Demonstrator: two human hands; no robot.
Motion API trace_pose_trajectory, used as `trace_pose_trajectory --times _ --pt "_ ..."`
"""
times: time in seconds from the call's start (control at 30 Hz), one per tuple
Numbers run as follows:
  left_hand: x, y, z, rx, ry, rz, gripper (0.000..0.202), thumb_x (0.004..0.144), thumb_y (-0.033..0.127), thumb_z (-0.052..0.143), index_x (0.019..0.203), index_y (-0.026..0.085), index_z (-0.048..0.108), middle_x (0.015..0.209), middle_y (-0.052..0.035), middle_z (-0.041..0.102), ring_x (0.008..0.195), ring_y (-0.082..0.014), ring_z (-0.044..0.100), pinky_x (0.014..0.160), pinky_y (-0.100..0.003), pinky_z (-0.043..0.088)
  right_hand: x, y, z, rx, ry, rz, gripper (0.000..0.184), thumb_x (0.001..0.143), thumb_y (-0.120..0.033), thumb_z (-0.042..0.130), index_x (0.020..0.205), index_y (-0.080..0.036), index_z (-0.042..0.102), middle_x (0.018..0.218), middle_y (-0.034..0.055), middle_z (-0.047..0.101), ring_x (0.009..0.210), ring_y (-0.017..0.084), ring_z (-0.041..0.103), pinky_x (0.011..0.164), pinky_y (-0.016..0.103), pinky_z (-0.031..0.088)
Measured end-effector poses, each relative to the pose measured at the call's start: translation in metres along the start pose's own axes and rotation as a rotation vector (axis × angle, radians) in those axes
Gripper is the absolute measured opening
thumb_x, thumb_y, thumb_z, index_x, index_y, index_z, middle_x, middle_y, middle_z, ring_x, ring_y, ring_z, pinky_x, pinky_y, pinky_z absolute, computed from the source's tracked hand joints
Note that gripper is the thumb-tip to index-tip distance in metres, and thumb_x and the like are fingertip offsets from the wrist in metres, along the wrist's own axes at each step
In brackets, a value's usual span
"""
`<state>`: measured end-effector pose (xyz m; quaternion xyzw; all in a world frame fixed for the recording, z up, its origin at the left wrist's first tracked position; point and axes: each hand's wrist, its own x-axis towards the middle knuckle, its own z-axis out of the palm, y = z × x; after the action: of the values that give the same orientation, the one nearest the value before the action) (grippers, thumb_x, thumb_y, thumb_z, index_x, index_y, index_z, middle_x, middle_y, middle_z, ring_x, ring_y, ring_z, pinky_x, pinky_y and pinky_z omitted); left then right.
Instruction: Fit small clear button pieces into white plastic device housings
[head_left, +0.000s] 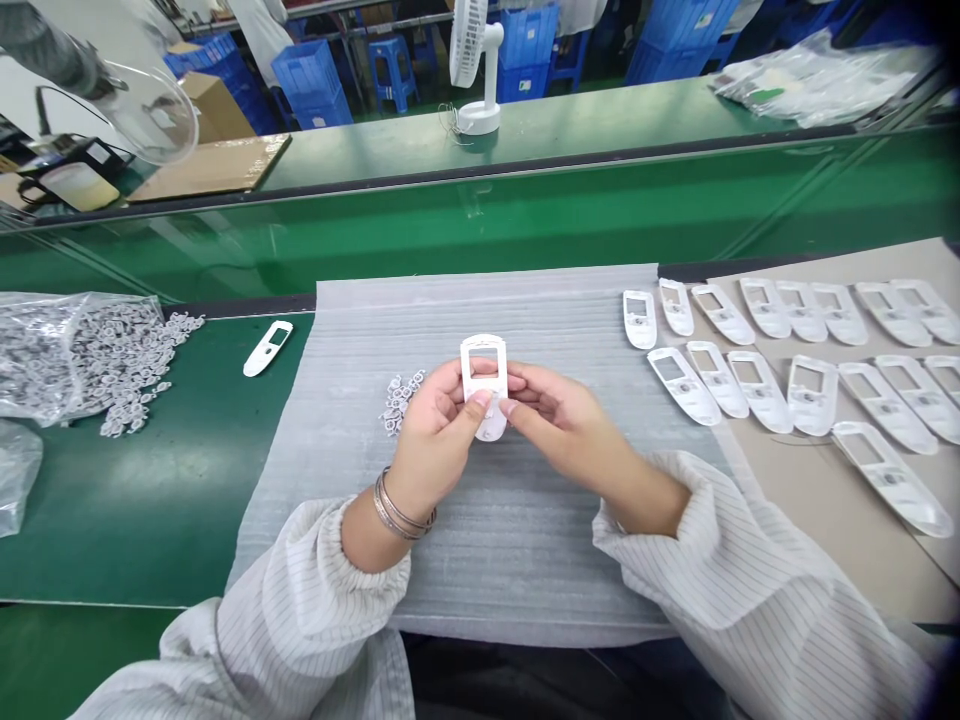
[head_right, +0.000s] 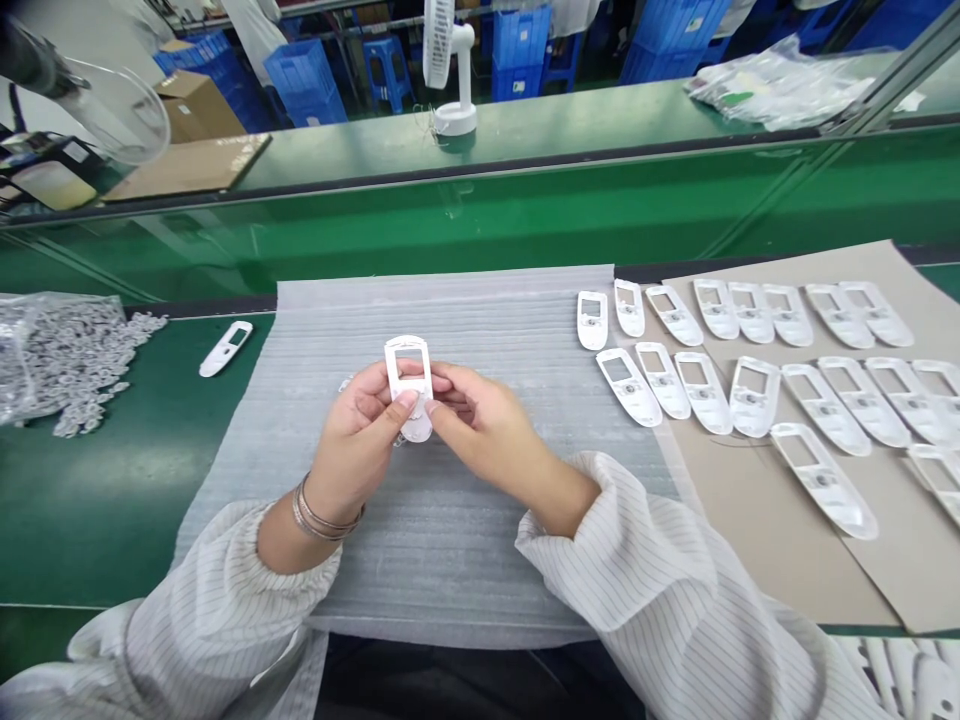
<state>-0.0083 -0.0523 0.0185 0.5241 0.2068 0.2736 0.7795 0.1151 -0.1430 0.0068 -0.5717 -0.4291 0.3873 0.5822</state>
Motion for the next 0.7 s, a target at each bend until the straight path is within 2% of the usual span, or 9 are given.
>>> trace_pose_trajectory --times 0.17,0.4,0.6,0.7 --pt "-0.0015 0.0013 0.0006 0.032 0.004 0.012 0.024 0.088 0.029 0.070 0.107 0.017 0.063 0.101 -0.0087 0.074 0.091 -0.0161 0.071 0.082 -0.025 0.056 -0.0010 -0.0007 -0.0006 -0.092 0.025 -0.026 0.033 0.094 -0.036 0.061 0.121 -0.019 0.065 0.104 0.0061 0.071 0.100 0.022 0.069 0.080 0.033 0.058" --pt "-0.0032 0.0014 0.0021 0.041 0.015 0.033 0.024 0.086 0.031 0.072 0.106 0.018 0.065 0.100 -0.0081 0.074 0.091 -0.0179 0.070 0.084 -0.029 0.057 -0.0029 -0.0022 -0.0001 -0.167 0.038 -0.092 0.032 0.093 -0.030 0.057 0.122 -0.018 0.064 0.099 0.0055 0.071 0.094 0.021 0.070 0.073 0.031 0.057" --pt "-0.0057 0.0009 0.0035 0.049 0.028 0.049 0.023 0.087 0.031 0.072 0.106 0.019 0.066 0.098 -0.0072 0.074 0.089 -0.0177 0.070 0.082 -0.029 0.056 -0.0033 -0.0065 0.0038 -0.155 0.056 -0.161 0.031 0.091 -0.017 0.055 0.120 -0.019 0.066 0.095 0.0015 0.072 0.080 0.014 0.068 0.066 0.024 0.053" --pt "-0.0080 0.0007 0.0045 0.054 0.044 0.051 0.023 0.086 0.032 0.072 0.105 0.020 0.067 0.099 -0.0071 0.073 0.089 -0.0192 0.070 0.083 -0.030 0.056 -0.0044 -0.0089 0.0049 -0.142 0.055 -0.194 0.031 0.092 -0.016 0.054 0.120 -0.020 0.067 0.093 0.0001 0.072 0.076 0.012 0.067 0.066 0.022 0.054"
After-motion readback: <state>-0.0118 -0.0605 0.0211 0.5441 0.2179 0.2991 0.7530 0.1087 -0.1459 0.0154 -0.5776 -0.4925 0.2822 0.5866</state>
